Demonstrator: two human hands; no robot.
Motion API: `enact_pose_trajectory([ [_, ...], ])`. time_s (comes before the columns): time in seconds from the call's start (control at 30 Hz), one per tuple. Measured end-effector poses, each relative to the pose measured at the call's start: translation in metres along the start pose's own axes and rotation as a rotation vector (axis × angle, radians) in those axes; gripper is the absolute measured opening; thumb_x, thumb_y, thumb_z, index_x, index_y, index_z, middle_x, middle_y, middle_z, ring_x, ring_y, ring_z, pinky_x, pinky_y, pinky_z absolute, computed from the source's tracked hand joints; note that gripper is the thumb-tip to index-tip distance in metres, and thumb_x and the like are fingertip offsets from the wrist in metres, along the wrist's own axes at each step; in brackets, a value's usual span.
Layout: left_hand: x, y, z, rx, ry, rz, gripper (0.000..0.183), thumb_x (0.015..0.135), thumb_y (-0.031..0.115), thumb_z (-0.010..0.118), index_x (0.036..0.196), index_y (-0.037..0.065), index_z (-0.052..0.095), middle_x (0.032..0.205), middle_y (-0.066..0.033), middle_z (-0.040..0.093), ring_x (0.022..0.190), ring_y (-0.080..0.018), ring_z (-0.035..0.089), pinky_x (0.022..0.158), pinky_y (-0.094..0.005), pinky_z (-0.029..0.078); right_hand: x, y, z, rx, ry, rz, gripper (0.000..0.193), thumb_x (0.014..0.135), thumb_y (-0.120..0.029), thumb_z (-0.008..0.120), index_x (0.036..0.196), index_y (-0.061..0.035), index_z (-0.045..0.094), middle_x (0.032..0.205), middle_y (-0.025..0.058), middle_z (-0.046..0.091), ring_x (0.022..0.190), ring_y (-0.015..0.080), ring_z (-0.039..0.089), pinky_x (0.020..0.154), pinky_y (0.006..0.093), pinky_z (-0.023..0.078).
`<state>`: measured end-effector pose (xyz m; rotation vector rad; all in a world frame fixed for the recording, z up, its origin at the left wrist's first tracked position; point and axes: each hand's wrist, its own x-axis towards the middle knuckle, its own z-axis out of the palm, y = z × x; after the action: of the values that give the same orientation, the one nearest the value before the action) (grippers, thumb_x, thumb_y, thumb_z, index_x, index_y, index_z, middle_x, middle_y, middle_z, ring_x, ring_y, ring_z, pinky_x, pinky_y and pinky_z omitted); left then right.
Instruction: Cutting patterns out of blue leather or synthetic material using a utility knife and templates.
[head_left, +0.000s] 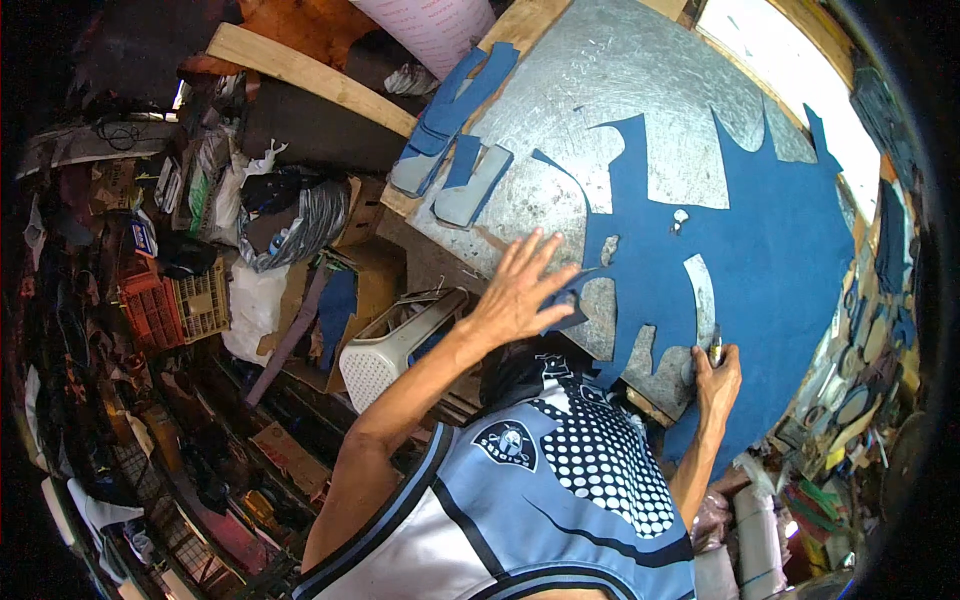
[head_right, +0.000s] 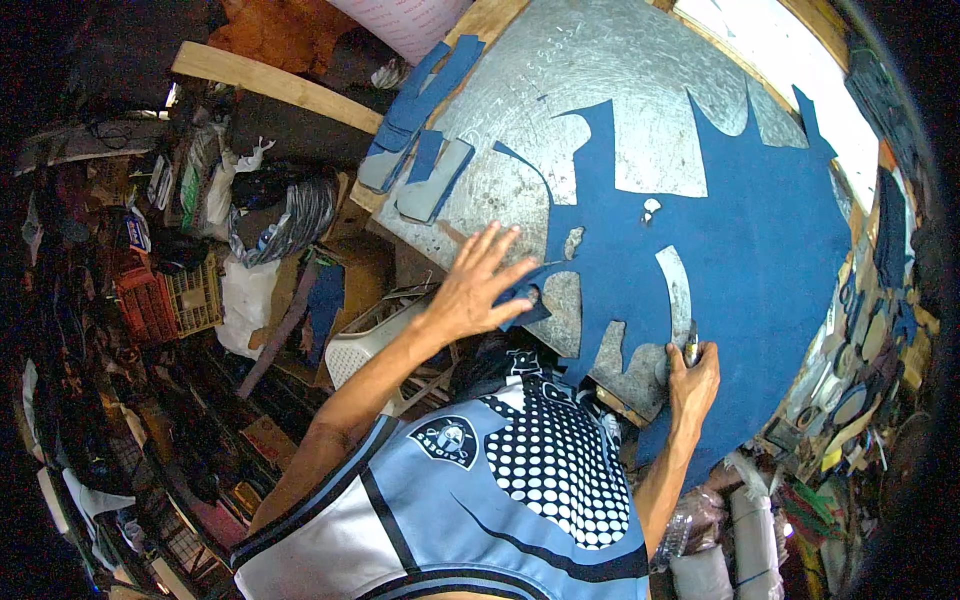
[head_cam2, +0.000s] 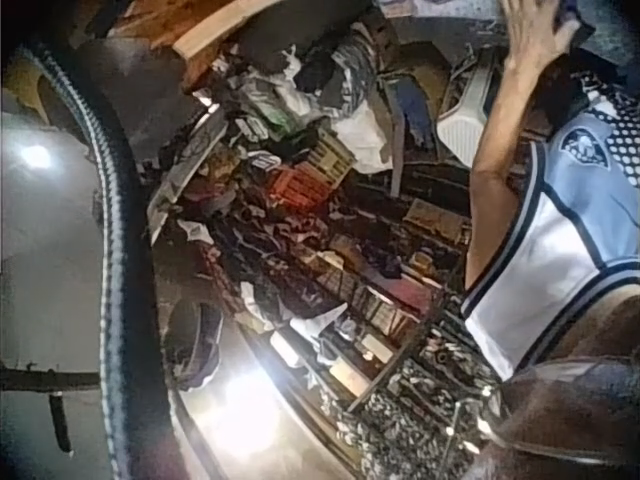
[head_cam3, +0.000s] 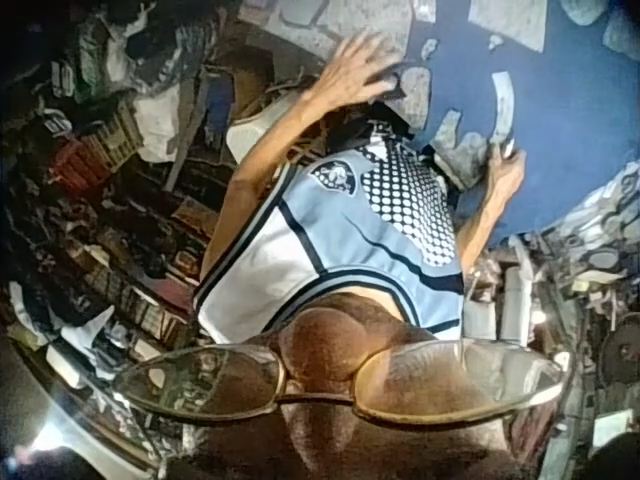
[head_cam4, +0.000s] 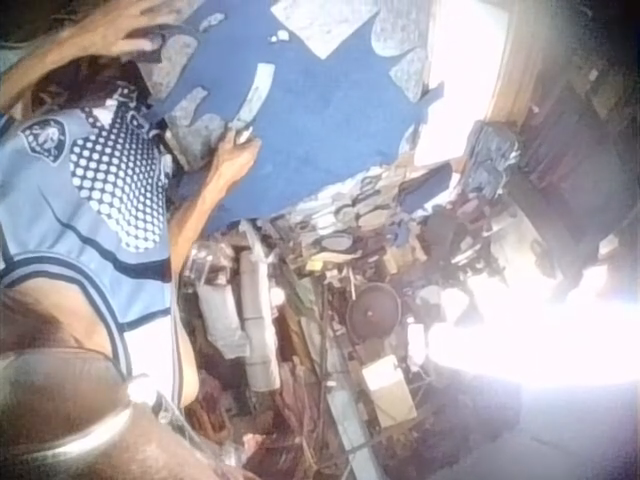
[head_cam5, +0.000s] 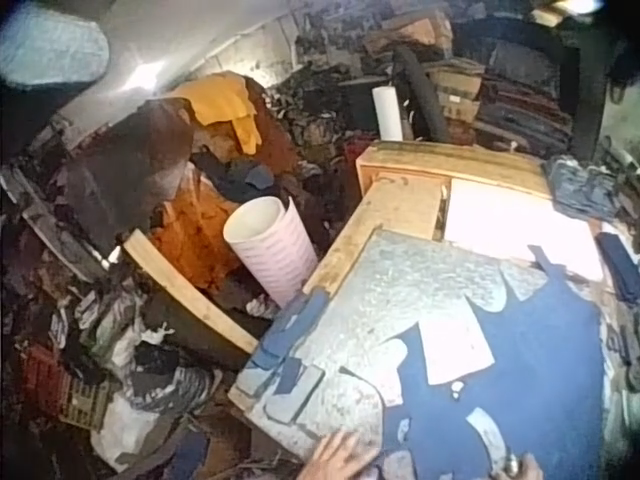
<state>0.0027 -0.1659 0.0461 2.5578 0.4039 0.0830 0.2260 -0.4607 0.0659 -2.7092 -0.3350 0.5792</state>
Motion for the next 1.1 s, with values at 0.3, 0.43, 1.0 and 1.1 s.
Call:
enact_pose_trajectory([
  [0.3, 0.137, -0.209, -0.1, 0.217, 0.539, -0.36, 0.035, 0.089, 0.024, 0.067, 0.111, -0.003, 0.069, 0.109, -0.0238, 0.068, 0.102, -0.0404, 0.064, 0.088, -0.0467, 0.05, 0.004, -0.001, -0.001, 0.036, -0.032, -0.028, 0.039, 0.079, -0.023, 0.081, 0.089, 0.0036, 0.055, 0.08, 0.0208, 0.061, 0.073, 0.0343, 0.058, 0.068, 0.0452, 0.046],
  [0.43, 0.18, -0.267, -0.107, 0.177, 0.219, -0.577, 0.048, 0.081, 0.035, 0.076, 0.114, 0.0, 0.071, 0.11, -0.0232, 0.07, 0.103, -0.0369, 0.067, 0.09, -0.0424, 0.052, 0.006, -0.002, -0.003, 0.038, -0.053, 0.011, 0.038, 0.078, -0.023, 0.081, 0.087, 0.0033, 0.055, 0.079, 0.0204, 0.061, 0.072, 0.0337, 0.058, 0.067, 0.0451, 0.046],
  [1.0, 0.177, -0.288, -0.111, -0.327, 0.145, -0.749, 0.043, 0.089, 0.032, 0.074, 0.115, -0.002, 0.071, 0.102, -0.0138, 0.074, 0.088, -0.0197, 0.069, 0.081, -0.0315, 0.053, 0.004, 0.004, -0.012, 0.046, -0.032, -0.034, 0.04, 0.077, -0.022, 0.081, 0.089, 0.0039, 0.053, 0.081, 0.0214, 0.06, 0.072, 0.0364, 0.056, 0.068, 0.0451, 0.046],
  [1.1, 0.181, -0.27, -0.108, 0.106, 0.136, -0.551, 0.051, 0.086, 0.042, 0.074, 0.114, -0.001, 0.071, 0.108, -0.0186, 0.073, 0.1, -0.0284, 0.069, 0.088, -0.0377, 0.052, 0.006, 0.018, -0.007, 0.046, -0.049, -0.043, 0.041, 0.078, -0.023, 0.082, 0.088, 0.0034, 0.052, 0.078, 0.0206, 0.059, 0.069, 0.0329, 0.053, 0.066, 0.0435, 0.046],
])
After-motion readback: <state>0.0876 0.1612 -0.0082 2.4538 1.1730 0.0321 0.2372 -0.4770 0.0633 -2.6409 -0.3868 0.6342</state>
